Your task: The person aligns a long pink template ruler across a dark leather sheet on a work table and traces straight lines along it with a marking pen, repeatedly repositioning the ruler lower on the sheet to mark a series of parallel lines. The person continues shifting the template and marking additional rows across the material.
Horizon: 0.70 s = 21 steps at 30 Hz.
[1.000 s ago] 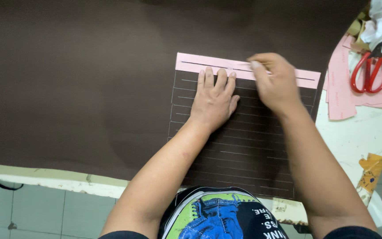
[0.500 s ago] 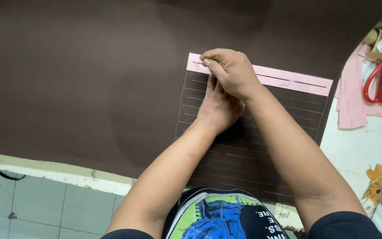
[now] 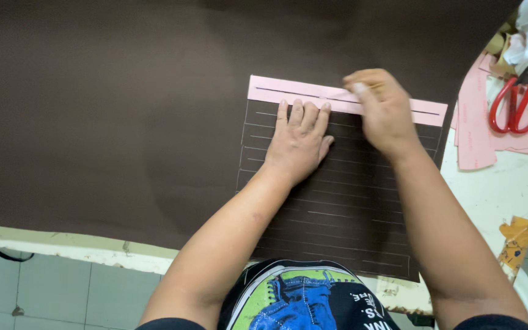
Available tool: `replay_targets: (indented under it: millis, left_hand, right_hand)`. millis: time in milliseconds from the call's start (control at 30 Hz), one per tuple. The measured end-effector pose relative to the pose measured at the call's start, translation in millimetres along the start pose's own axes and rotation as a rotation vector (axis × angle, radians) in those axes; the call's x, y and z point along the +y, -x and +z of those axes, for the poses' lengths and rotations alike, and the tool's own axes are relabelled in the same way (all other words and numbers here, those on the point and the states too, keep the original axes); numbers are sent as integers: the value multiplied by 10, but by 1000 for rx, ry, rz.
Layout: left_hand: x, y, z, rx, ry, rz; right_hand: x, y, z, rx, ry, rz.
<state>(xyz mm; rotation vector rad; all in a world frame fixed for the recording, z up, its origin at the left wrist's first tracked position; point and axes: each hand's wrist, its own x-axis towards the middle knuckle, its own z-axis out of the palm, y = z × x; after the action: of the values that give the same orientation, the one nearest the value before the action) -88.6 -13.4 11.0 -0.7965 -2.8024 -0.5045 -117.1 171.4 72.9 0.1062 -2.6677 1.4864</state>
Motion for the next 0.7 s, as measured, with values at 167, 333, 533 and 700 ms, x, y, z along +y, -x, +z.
replay_targets:
  millis: [167,333,533,700]
  left_hand:
    - [-435,-36,-118,-42,173,-135]
    - [-887,-41,-409,105,-17,-251]
    - [-1007,-154,-590,19,283,-449]
    - [-1201,-317,-541,288,571,-448]
  right_hand:
    - [483,227,-528,159,397,168]
    - [856,485,-1015,72,675,266]
    - [931,444,-1099,113,374,382]
    - [900,272,-1125,287,82,381]
